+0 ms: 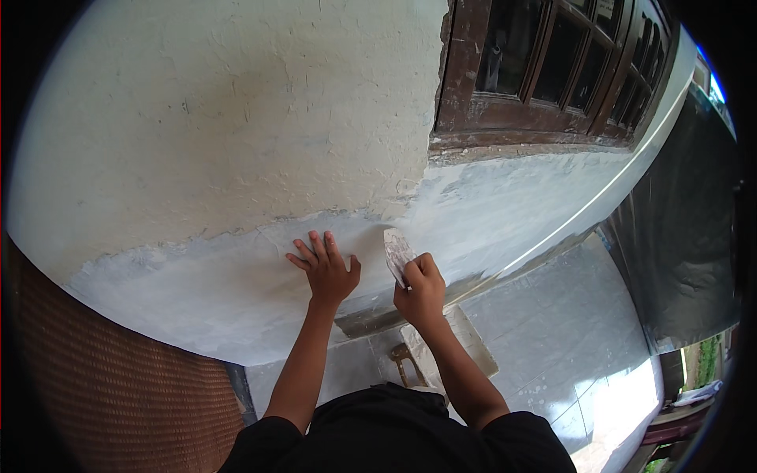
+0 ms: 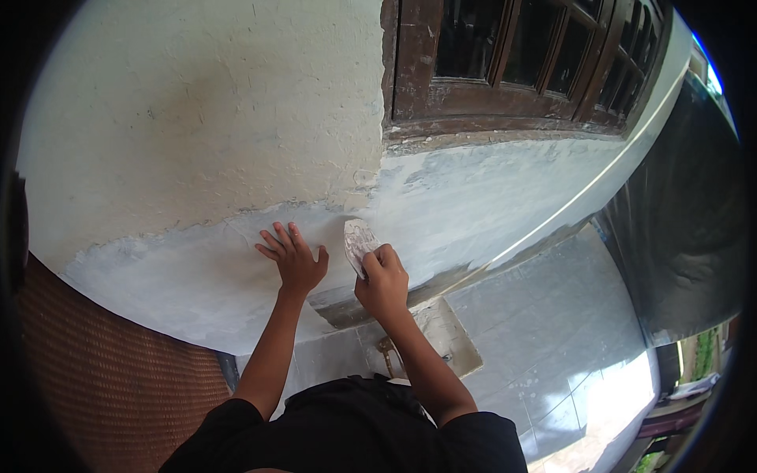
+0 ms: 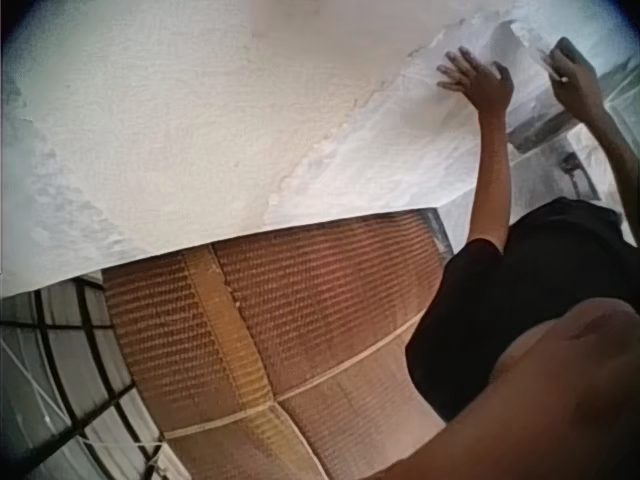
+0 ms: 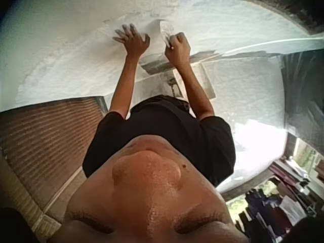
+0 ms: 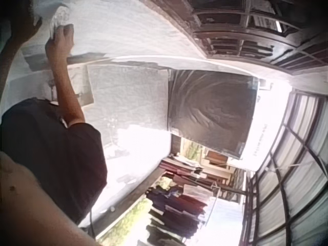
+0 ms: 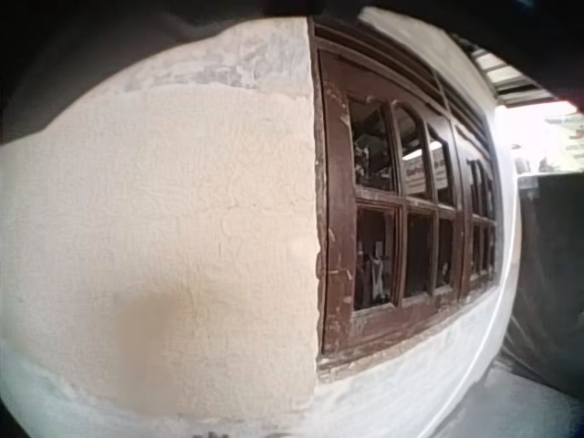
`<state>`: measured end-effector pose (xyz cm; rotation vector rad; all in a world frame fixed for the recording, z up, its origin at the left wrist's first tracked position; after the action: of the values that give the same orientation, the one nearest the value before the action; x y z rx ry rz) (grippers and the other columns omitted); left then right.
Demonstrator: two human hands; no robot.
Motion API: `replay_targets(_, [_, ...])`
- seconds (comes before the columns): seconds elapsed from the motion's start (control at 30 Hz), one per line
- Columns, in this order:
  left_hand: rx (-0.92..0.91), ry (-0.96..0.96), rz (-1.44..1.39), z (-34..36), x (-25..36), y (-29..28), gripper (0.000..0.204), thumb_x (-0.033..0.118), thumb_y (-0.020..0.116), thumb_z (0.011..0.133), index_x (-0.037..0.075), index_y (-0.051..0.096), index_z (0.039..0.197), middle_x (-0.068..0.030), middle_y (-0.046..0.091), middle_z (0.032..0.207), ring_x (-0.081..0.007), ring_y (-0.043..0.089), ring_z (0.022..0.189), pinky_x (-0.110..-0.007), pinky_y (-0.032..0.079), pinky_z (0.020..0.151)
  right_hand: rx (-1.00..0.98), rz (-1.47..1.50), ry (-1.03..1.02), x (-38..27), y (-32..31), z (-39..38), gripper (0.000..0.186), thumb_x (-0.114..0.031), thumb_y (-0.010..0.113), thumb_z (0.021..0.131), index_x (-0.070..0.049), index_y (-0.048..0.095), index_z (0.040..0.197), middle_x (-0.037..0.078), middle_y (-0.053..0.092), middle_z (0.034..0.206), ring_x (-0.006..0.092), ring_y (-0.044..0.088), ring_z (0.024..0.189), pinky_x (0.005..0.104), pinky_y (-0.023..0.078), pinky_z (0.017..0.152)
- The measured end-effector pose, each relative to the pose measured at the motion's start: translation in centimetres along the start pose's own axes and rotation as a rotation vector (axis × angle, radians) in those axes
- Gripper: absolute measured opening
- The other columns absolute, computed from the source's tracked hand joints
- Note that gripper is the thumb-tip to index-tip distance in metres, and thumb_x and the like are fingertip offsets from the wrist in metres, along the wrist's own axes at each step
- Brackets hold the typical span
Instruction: The person applies plaster to a wall surface around a window frame using a putty knife and a scraper, taking plaster from a plaster tray.
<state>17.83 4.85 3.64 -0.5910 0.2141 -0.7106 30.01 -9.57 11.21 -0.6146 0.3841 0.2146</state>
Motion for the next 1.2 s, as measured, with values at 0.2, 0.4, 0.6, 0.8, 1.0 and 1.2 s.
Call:
replay_targets(0.2, [0.056,0.026,-0.024,0.1,0.0,-0.3,0.099,0.035,0.065,0.081,-0.005,0.005,0.149,-0.0295,-0.01,0.156,-0.059,-0.019,0.137,-0.077,-0.01,0.099,-0.11,0.132,-0.012,-0.4,-6.7,6.2,0.027,0.008,0.066,0.066,-0.005,0.049,0.082,0.007,0.059,0.08,0.0313,0.054,0.078,0.0396,0.043,0.066])
replay_targets(0.4, [0.057,0.017,-0.014,0.0,-0.1,-0.2,0.098,0.033,0.064,0.081,-0.003,0.005,0.15,-0.0283,-0.011,0.156,-0.0572,-0.019,0.138,-0.076,-0.01,0.1,-0.199,0.041,-0.111,-0.8,-7.9,10.2,0.024,0.005,0.068,0.074,-0.003,0.054,0.093,0.014,0.064,0.086,0.0342,0.06,0.083,0.0407,0.043,0.074])
replay_targets(0.6, [0.044,0.0,-0.027,0.0,-0.1,0.0,0.097,0.033,0.063,0.081,-0.003,0.004,0.151,-0.0267,-0.011,0.157,-0.0559,-0.02,0.139,-0.076,-0.011,0.101,-0.188,0.215,-0.119,1.2,-6.0,10.8,0.022,0.007,0.065,0.08,0.001,0.056,0.098,0.019,0.066,0.089,0.0388,0.064,0.079,0.0339,0.05,0.067])
replay_targets(0.8, [0.08,0.009,-0.034,0.2,0.2,-0.4,0.099,0.032,0.063,0.081,-0.001,0.003,0.152,-0.0264,-0.011,0.157,-0.0544,-0.02,0.14,-0.075,-0.012,0.101,-0.059,0.035,-0.214,1.5,-5.4,12.3,0.021,0.003,0.068,0.08,-0.001,0.057,0.098,0.018,0.066,0.087,0.0351,0.063,0.081,0.0337,0.048,0.075])
replay_targets(1.0, [0.088,0.006,-0.014,0.0,-0.1,-0.5,0.099,0.032,0.063,0.081,-0.001,0.002,0.152,-0.0259,-0.011,0.157,-0.0541,-0.019,0.14,-0.075,-0.012,0.101,-0.004,0.317,0.012,3.0,-7.8,12.8,0.024,0.003,0.069,0.077,-0.002,0.058,0.098,0.014,0.067,0.087,0.0317,0.061,0.08,0.0374,0.043,0.081])
replay_targets(1.2, [0.092,0.0,-0.02,0.2,0.3,-0.3,0.099,0.032,0.063,0.08,-0.001,0.003,0.152,-0.0254,-0.01,0.158,-0.0539,-0.018,0.14,-0.075,-0.012,0.101,0.01,0.192,-0.1,2.9,-6.6,13.6,0.023,0.002,0.07,0.076,-0.003,0.059,0.096,0.013,0.066,0.084,0.031,0.06,0.078,0.0368,0.043,0.078])
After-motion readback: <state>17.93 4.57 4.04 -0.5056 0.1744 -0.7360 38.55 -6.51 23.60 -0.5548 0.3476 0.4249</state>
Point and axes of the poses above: each hand's wrist, its own z-axis towards the middle knuckle, its own y-axis out of the palm, x = y × z, the point moved 8 cm from there along z, towards the middle knuckle
